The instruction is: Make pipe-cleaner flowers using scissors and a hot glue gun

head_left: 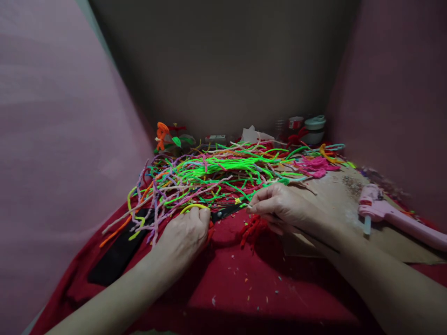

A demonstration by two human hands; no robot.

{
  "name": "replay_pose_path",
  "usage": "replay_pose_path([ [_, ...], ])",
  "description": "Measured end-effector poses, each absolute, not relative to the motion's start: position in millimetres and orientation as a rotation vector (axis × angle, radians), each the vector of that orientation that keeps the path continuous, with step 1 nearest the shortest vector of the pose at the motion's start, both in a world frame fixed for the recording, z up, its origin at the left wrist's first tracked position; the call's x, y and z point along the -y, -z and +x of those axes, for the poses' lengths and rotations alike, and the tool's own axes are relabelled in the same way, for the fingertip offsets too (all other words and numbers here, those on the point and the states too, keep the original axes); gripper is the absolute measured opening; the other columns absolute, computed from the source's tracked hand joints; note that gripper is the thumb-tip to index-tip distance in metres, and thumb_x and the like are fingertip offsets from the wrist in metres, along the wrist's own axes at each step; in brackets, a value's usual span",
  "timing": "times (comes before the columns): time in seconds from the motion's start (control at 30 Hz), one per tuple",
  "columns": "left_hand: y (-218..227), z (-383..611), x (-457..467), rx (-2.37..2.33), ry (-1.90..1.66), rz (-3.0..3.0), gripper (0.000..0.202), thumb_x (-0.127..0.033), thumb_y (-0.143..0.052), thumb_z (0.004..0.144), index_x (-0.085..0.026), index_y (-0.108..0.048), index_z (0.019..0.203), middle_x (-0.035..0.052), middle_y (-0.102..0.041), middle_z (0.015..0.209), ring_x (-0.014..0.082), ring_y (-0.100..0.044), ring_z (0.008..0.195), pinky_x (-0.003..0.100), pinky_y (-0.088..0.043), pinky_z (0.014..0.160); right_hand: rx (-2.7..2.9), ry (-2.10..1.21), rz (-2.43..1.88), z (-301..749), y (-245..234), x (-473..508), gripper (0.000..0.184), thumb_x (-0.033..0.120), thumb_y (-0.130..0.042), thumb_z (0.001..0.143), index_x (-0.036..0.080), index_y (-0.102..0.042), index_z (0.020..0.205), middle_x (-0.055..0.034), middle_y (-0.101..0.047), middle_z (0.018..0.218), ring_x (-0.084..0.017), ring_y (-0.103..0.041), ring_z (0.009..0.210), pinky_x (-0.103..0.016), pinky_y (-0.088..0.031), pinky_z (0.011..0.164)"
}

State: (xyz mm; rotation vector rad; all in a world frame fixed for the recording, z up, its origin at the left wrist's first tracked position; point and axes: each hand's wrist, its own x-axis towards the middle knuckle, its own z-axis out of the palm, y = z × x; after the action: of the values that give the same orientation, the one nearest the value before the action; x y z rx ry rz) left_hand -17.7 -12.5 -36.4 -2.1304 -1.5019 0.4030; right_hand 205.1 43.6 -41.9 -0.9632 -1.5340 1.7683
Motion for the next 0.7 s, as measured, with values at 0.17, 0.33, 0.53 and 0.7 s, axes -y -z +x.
replay_pose_path([
  [0.17, 37.3, -16.8, 16.0, 1.491, -0.447, -2.103, 0.027, 0.001, -0.027, 0.079, -0.014, -0.049, 0.082, 0.0053, -0.050, 0.068, 0.0186, -0.057, 0.054, 0.027, -0.043, 0.048, 1.473, -1.814, -0.943, 204.6, 43.2, -42.6, 0.008, 0.021, -0.062, 0.065, 0.016, -0.060, 0.060, 0.0101, -0.036, 0.032, -0.004, -0.026, 0.023, -0.017, -0.028, 0.024],
  [0.33, 36.7, -16.3, 18.0, 1.458, -0.460, -2.103, 0.027, 0.001, -0.026, 0.079, -0.015, -0.048, 0.082, 0.0047, -0.051, 0.067, 0.0177, -0.055, 0.047, 0.027, -0.043, 0.043, 1.398, -1.826, -0.928, 202.4, 40.3, -40.7, 0.008, 0.020, -0.063, 0.063, 0.016, -0.059, 0.057, 0.0106, -0.033, 0.030, -0.004, -0.021, 0.024, -0.018, -0.028, 0.023],
  [0.53, 33.5, -13.0, 20.4, 1.460, -0.525, -2.175, 0.029, 0.003, -0.027, 0.077, -0.014, -0.049, 0.084, 0.0067, -0.054, 0.070, 0.0203, -0.059, 0.052, 0.028, -0.044, 0.042, 1.364, -1.800, -0.936, 200.5, 39.2, -40.6, 0.013, 0.022, -0.064, 0.063, 0.016, -0.056, 0.055, 0.0101, -0.034, 0.032, -0.004, -0.023, 0.024, -0.019, -0.028, 0.023],
  [0.7, 31.1, -11.6, 21.3, 1.598, -0.525, -2.269, 0.025, 0.000, -0.028, 0.079, -0.014, -0.049, 0.085, 0.0048, -0.055, 0.065, 0.0204, -0.060, 0.053, 0.028, -0.044, 0.047, 1.320, -1.783, -0.947, 199.3, 35.2, -40.4, 0.021, 0.023, -0.065, 0.062, 0.016, -0.051, 0.048, 0.0093, -0.033, 0.030, -0.003, -0.022, 0.023, -0.018, -0.028, 0.023],
])
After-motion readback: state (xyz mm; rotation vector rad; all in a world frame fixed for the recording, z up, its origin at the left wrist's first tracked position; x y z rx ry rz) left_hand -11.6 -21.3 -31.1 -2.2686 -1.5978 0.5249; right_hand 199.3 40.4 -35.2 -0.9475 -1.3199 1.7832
